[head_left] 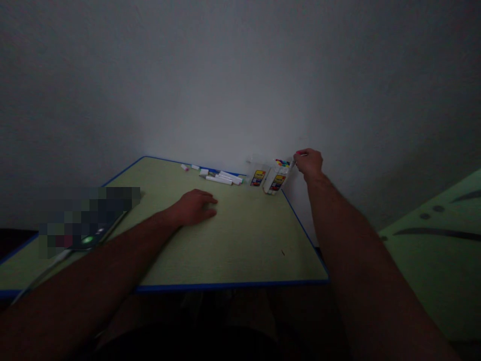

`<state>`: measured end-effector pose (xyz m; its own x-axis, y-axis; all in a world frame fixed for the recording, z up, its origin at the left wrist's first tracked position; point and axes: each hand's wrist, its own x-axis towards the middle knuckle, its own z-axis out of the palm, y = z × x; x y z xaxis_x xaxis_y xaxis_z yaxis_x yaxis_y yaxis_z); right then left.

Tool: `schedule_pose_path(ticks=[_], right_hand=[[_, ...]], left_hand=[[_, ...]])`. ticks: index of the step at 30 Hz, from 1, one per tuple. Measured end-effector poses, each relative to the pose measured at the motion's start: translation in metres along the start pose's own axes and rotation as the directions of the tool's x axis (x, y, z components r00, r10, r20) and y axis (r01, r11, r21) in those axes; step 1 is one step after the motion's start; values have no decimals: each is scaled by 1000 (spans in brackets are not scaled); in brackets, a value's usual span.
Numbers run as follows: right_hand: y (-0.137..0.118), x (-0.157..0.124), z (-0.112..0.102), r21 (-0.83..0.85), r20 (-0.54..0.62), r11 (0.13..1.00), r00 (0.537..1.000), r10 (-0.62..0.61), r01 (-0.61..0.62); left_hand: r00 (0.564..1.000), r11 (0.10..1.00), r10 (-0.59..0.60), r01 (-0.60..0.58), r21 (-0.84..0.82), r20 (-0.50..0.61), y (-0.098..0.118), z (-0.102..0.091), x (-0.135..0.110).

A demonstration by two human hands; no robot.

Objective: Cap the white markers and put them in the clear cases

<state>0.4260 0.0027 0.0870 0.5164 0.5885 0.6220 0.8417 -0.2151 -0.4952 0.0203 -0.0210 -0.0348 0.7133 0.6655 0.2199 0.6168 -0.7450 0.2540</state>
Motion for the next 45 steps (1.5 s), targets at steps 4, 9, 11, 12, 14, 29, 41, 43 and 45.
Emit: schedule_pose_path(ticks=[4, 9, 11, 12, 14, 29, 41, 43, 45], right_hand=[[-5, -8, 1, -15, 26, 998, 998, 63, -63], [-5, -13, 2, -36, 55, 997, 996, 66, -64], [-7, -16, 1, -37, 58, 998, 996, 60, -58], [-9, -17, 0, -35, 52, 998, 997, 55, -54], [-15, -21, -1, -16, 10, 999, 999, 35, -35], [-94, -128, 56, 275, 172, 954, 971, -169, 117], [-111, -165, 109, 31, 650, 891, 668, -363, 454], [-112, -166, 111, 33, 668, 884, 648, -366, 466], [-112, -167, 113, 34, 675, 876, 635, -375, 481]], left_hand=[[1000, 1000, -1, 1, -7, -5, 0, 1, 0], [1000, 1000, -5, 5, -11, -17, -1, 3, 1], [1000, 1000, 2, -2, -5, -14, -1, 2, 1], [1000, 1000, 7, -7, -2, -12, 0, 2, 1], [1000, 1000, 11, -11, 0, -8, 1, 1, 1], [1000, 1000, 1, -2, -18, -10, -1, 1, 0], [997, 998, -58, 58, 0, -42, -10, 5, 3], [998, 998, -56, 56, 5, -40, -9, 5, 3], [998, 998, -61, 61, 9, -36, -9, 5, 3]])
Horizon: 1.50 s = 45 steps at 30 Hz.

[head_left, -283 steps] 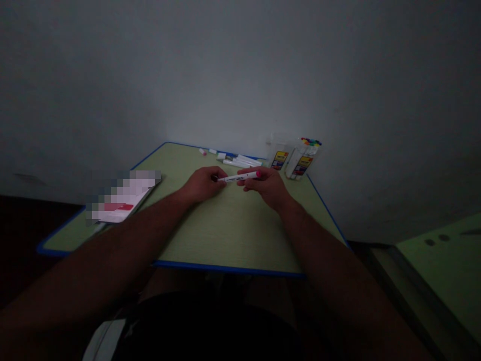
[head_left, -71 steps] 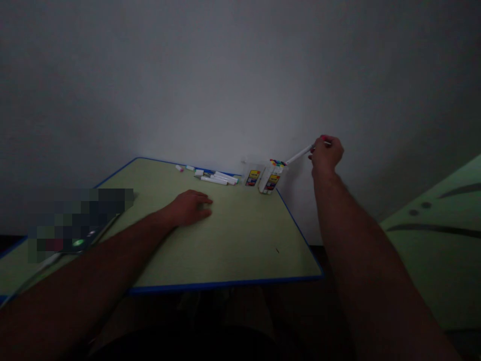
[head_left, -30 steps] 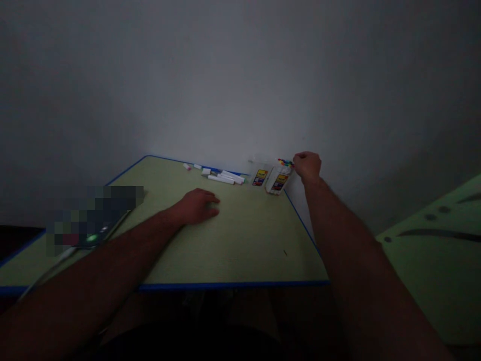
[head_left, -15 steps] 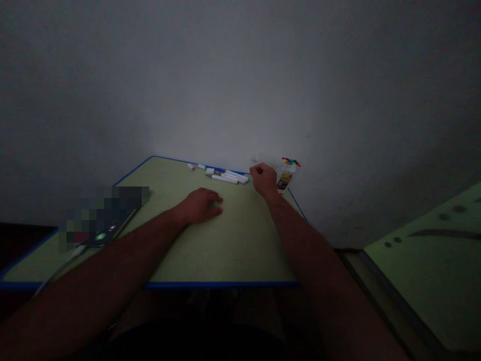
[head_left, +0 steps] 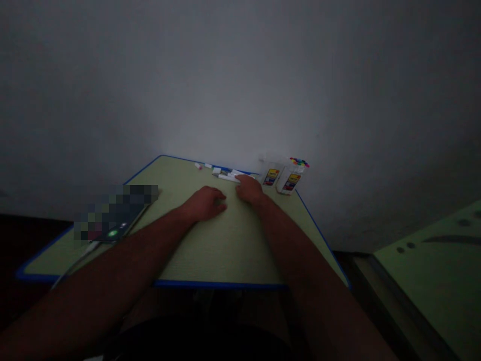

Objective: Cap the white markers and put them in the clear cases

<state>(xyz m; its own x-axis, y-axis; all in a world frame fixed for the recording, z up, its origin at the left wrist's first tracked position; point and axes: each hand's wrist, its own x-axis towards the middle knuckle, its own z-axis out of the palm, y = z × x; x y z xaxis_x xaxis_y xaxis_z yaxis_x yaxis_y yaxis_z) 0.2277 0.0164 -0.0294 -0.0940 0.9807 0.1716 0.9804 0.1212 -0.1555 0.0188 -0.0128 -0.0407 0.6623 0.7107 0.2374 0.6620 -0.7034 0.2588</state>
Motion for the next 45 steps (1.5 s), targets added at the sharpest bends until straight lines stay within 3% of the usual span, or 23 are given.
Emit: schedule_pose_path(ticks=[9, 24, 34, 38, 41, 43, 45], right_hand=[[1, -1, 0, -54, -51, 999, 999, -2, -1], [0, -16, -2, 10, -63, 997, 995, 77, -77], [-1, -26, -12, 14, -33, 994, 993, 111, -110], [7, -34, -19, 136, -49, 985, 992, 116, -108], [14, -42, -22, 338, -34, 933, 989, 142, -122], [19, -49, -22, 532, 7, 832, 984, 180, -156], [23, -55, -21, 716, 63, 669, 973, 220, -198]], left_hand=[[1000, 1000, -18, 18, -9, -7, 2, -2, -1], [997, 994, -70, 68, -82, -19, 4, -2, -2], [999, 999, -43, 42, -22, -18, 2, 1, 0], [999, 999, -30, 30, -11, -12, 1, -1, 0], [999, 999, -35, 35, -3, -7, 1, -2, 0], [999, 999, -39, 39, 5, -9, 1, -2, 0], [999, 999, -46, 46, 19, -10, 1, -1, 0]])
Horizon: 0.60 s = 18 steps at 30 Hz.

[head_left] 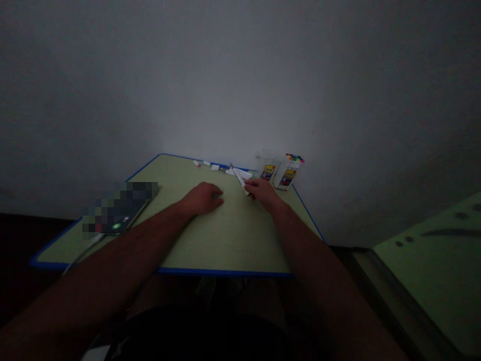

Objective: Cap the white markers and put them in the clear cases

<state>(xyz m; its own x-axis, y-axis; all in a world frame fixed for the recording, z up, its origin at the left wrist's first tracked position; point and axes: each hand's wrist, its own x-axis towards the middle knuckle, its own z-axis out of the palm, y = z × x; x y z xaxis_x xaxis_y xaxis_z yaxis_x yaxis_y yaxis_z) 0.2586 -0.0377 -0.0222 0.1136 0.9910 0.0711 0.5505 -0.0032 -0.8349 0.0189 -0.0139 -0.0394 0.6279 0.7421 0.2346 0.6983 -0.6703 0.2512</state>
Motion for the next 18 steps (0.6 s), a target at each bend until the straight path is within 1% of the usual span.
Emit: schedule_pose_path(ticks=[2, 3, 5, 8, 11, 13, 14, 16, 18], right_hand=[[4, -3, -2, 201, 21, 978, 999, 50, -53], [5, -4, -3, 269, 29, 961, 998, 63, -68], [6, -5, -4, 347, 38, 934, 996, 81, -89], [5, -4, -5, 385, 37, 916, 994, 107, -113], [4, -4, -6, 389, 29, 915, 994, 106, -109], [4, -5, -5, 385, 38, 919, 996, 76, -85], [4, -5, -5, 382, 44, 921, 997, 60, -73], [4, -6, -4, 380, 49, 923, 998, 46, -61], [5, -6, -3, 386, 50, 920, 998, 45, -61]], left_hand=[[1000, 1000, -24, 24, 12, 0, 1, 0, 0], [999, 999, -40, 40, 19, 0, 1, -1, 0], [998, 997, -69, 69, 36, 1, 3, -3, 0], [994, 993, -102, 100, 62, 25, 4, -10, 6], [983, 983, -176, 173, 64, 49, 1, -14, 19], [971, 966, -241, 239, 95, 10, -6, -13, 31], [970, 963, -243, 243, 119, -14, -10, -11, 37], [967, 956, -231, 246, 162, -103, -20, -7, 50], [966, 954, -211, 237, 181, -151, -29, -2, 63]])
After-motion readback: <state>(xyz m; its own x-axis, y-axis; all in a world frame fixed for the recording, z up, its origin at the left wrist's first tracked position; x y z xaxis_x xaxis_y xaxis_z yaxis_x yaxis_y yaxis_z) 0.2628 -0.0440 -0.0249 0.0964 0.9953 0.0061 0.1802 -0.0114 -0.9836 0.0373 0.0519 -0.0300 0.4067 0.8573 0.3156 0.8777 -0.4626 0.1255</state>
